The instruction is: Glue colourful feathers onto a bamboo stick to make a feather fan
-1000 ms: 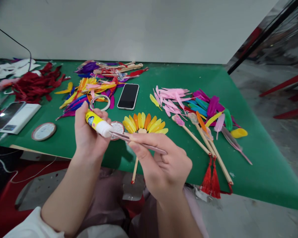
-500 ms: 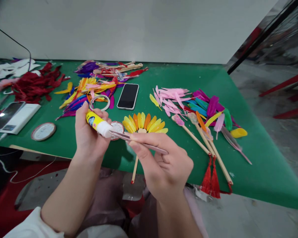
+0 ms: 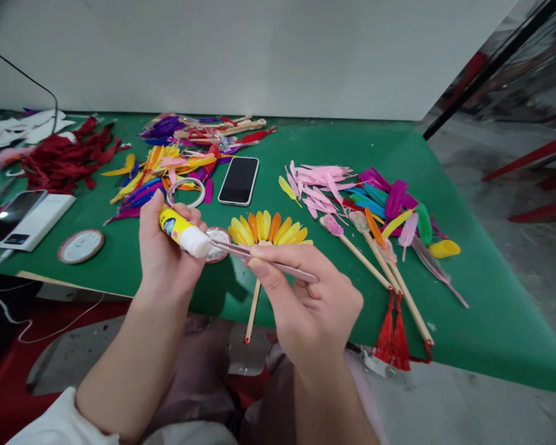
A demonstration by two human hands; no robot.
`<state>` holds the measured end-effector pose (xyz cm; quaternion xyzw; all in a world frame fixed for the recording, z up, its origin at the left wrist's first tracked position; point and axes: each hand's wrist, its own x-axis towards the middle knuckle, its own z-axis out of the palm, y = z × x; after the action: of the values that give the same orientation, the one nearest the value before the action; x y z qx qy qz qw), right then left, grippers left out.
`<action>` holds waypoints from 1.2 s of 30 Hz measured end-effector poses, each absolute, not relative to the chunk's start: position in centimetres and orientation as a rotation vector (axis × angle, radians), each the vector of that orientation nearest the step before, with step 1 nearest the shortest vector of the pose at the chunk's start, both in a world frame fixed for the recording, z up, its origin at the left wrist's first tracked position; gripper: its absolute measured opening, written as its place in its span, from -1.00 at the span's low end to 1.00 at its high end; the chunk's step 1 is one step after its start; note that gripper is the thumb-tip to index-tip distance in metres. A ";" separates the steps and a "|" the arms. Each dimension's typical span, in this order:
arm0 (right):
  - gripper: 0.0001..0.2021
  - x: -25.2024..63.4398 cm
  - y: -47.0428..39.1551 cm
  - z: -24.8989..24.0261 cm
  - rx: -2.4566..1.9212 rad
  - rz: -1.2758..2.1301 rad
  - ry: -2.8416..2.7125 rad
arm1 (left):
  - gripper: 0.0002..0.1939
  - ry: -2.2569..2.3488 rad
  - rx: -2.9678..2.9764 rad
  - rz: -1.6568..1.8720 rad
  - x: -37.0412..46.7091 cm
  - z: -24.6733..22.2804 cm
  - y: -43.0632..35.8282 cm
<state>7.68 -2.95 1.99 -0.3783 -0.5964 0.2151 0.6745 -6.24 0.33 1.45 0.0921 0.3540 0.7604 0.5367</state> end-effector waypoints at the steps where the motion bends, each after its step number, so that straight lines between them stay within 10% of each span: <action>1: -0.73 7.7 -3.0 2.0 -0.858 0.482 -1.343 | -0.70 0.847 0.217 1.808 -6.2 1.5 0.3; 36: -0.91 8.3 -2.7 1.8 -0.859 0.732 -1.236 | -0.66 0.842 0.181 1.625 -6.5 2.1 0.3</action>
<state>8.28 -2.66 1.80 -0.3811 -0.5482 0.3249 0.6698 -6.51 0.27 2.11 0.0784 0.3642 0.7028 0.6060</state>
